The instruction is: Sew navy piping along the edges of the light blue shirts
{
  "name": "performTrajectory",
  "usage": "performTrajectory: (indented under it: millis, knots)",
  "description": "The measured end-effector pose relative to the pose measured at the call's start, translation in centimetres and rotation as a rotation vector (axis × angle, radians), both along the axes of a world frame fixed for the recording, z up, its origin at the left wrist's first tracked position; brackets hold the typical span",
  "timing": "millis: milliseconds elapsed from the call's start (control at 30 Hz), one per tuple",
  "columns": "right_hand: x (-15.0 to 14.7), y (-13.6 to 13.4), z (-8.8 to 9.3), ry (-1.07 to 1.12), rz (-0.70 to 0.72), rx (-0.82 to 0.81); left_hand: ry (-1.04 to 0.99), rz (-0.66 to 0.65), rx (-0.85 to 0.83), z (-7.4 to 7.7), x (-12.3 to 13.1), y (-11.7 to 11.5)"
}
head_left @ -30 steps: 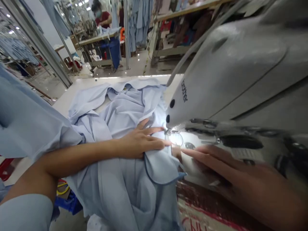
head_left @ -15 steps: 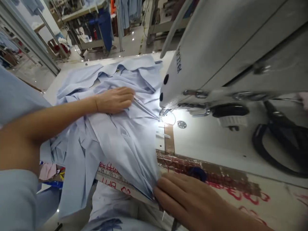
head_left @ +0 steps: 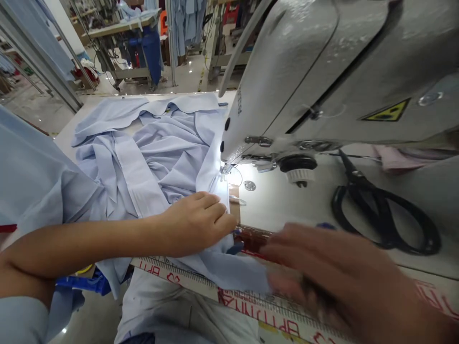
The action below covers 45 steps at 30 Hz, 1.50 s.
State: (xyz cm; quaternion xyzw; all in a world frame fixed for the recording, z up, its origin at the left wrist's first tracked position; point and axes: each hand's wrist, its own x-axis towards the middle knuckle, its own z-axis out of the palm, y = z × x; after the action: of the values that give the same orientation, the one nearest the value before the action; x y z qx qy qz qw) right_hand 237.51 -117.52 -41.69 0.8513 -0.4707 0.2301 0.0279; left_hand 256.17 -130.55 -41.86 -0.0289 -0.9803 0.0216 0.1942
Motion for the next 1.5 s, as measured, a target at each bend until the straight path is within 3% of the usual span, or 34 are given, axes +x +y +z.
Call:
performTrajectory:
  millis: [100, 267, 500, 567, 667, 733, 867, 1000, 1133, 1367, 1500]
  knots:
    - [-2.3, -2.8, -1.6, 0.086, -0.143, -0.035, 0.038, 0.01, -0.035, -1.2, 0.4, 0.5]
    - [-2.9, -5.6, -4.2, 0.205, -0.125, 0.071, 0.044, 0.084, 0.136, -2.2, 1.0, 0.4]
    - [-0.9, -7.5, -3.7, 0.045, -0.16, 0.072, 0.158, 0.18, 0.505, -1.9, 0.7, -1.5]
    - [-0.8, -7.8, -3.6, 0.162, -0.123, -0.023, 0.15, 0.063, 0.385, -1.7, 0.8, -2.0]
    - [-2.0, -6.9, -3.9, 0.347, -0.023, -0.216, 0.021, -0.161, 0.043, -1.4, 1.1, -2.6]
    - [-3.3, -5.8, -3.9, 0.394, -0.041, -0.258, -0.071, -0.206, -0.082, -1.2, 1.2, -2.8]
    - [-4.2, -4.6, -3.8, 0.324, -0.15, -0.199, -0.105, -0.172, -0.085, -0.9, 1.2, -2.5]
    - [-3.0, -5.3, -4.2, 0.242, -0.066, -0.111, -0.098, -0.136, -0.049, -0.6, 0.8, -2.2]
    - [-2.7, -5.8, -4.7, 0.224, -0.07, -0.092, -0.074, -0.107, -0.02, -0.4, 0.3, -1.5]
    - [-2.6, -5.1, -4.6, 0.243, -0.08, -0.124, 0.027, -0.034, -0.073, -1.6, 0.6, 0.0]
    - [-2.5, -5.6, -4.2, 0.294, -0.146, -0.146, 0.03, -0.025, -0.061, -2.0, 0.3, -0.6]
